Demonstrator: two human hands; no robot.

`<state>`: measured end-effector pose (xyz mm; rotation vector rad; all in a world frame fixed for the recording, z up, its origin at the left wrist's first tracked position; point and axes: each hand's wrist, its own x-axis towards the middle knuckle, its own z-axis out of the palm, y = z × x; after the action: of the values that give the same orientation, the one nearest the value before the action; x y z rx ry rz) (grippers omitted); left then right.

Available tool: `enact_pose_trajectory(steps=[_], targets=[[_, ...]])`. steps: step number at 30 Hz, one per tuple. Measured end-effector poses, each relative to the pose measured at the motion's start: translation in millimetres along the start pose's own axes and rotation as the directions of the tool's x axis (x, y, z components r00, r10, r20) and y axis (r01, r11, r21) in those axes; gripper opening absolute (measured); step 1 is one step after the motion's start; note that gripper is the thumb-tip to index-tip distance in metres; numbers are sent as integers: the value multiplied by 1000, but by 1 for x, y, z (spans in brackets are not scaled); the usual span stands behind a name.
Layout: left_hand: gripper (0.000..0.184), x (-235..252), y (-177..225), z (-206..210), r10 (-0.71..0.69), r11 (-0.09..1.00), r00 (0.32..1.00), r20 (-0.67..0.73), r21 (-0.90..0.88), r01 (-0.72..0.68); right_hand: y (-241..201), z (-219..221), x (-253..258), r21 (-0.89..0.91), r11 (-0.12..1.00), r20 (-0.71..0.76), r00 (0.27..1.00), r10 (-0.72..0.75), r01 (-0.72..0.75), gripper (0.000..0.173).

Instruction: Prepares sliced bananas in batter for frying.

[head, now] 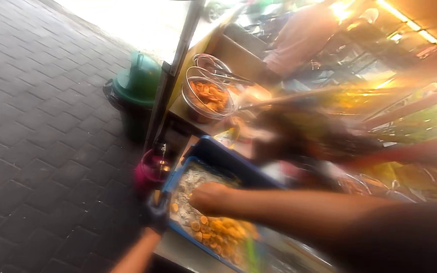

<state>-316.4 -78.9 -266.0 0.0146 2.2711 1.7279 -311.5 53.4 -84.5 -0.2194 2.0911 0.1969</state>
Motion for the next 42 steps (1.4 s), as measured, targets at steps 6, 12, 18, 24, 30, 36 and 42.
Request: enact_pose_trajectory(steps=[6,12,18,24,30,36,42], targets=[[37,-6,13,-5,-72,997,997,20,13,71,14,19,20,-9,1000,11,1000,-2,2,17],[31,-8,25,-7,-100,995,994,51,-26,101,-1,33,5,54,988,19,989,145,-146,24],[32,-23,72,-17,-156,987,982,106,56,150,-30,26,24,215,929,48,954,298,-301,24],[31,-39,105,-25,-175,985,977,126,36,171,4,50,-4,207,937,-23,956,292,-282,23],[41,-37,102,-27,-187,962,972,139,227,152,10,56,-42,215,940,-58,958,282,-264,25],[35,-38,101,-21,-137,980,986,100,156,121,31,61,-90,224,937,-149,941,305,-268,29],[28,-37,105,-16,-153,988,986,69,-3,153,36,89,-97,388,901,-358,868,343,-196,35]])
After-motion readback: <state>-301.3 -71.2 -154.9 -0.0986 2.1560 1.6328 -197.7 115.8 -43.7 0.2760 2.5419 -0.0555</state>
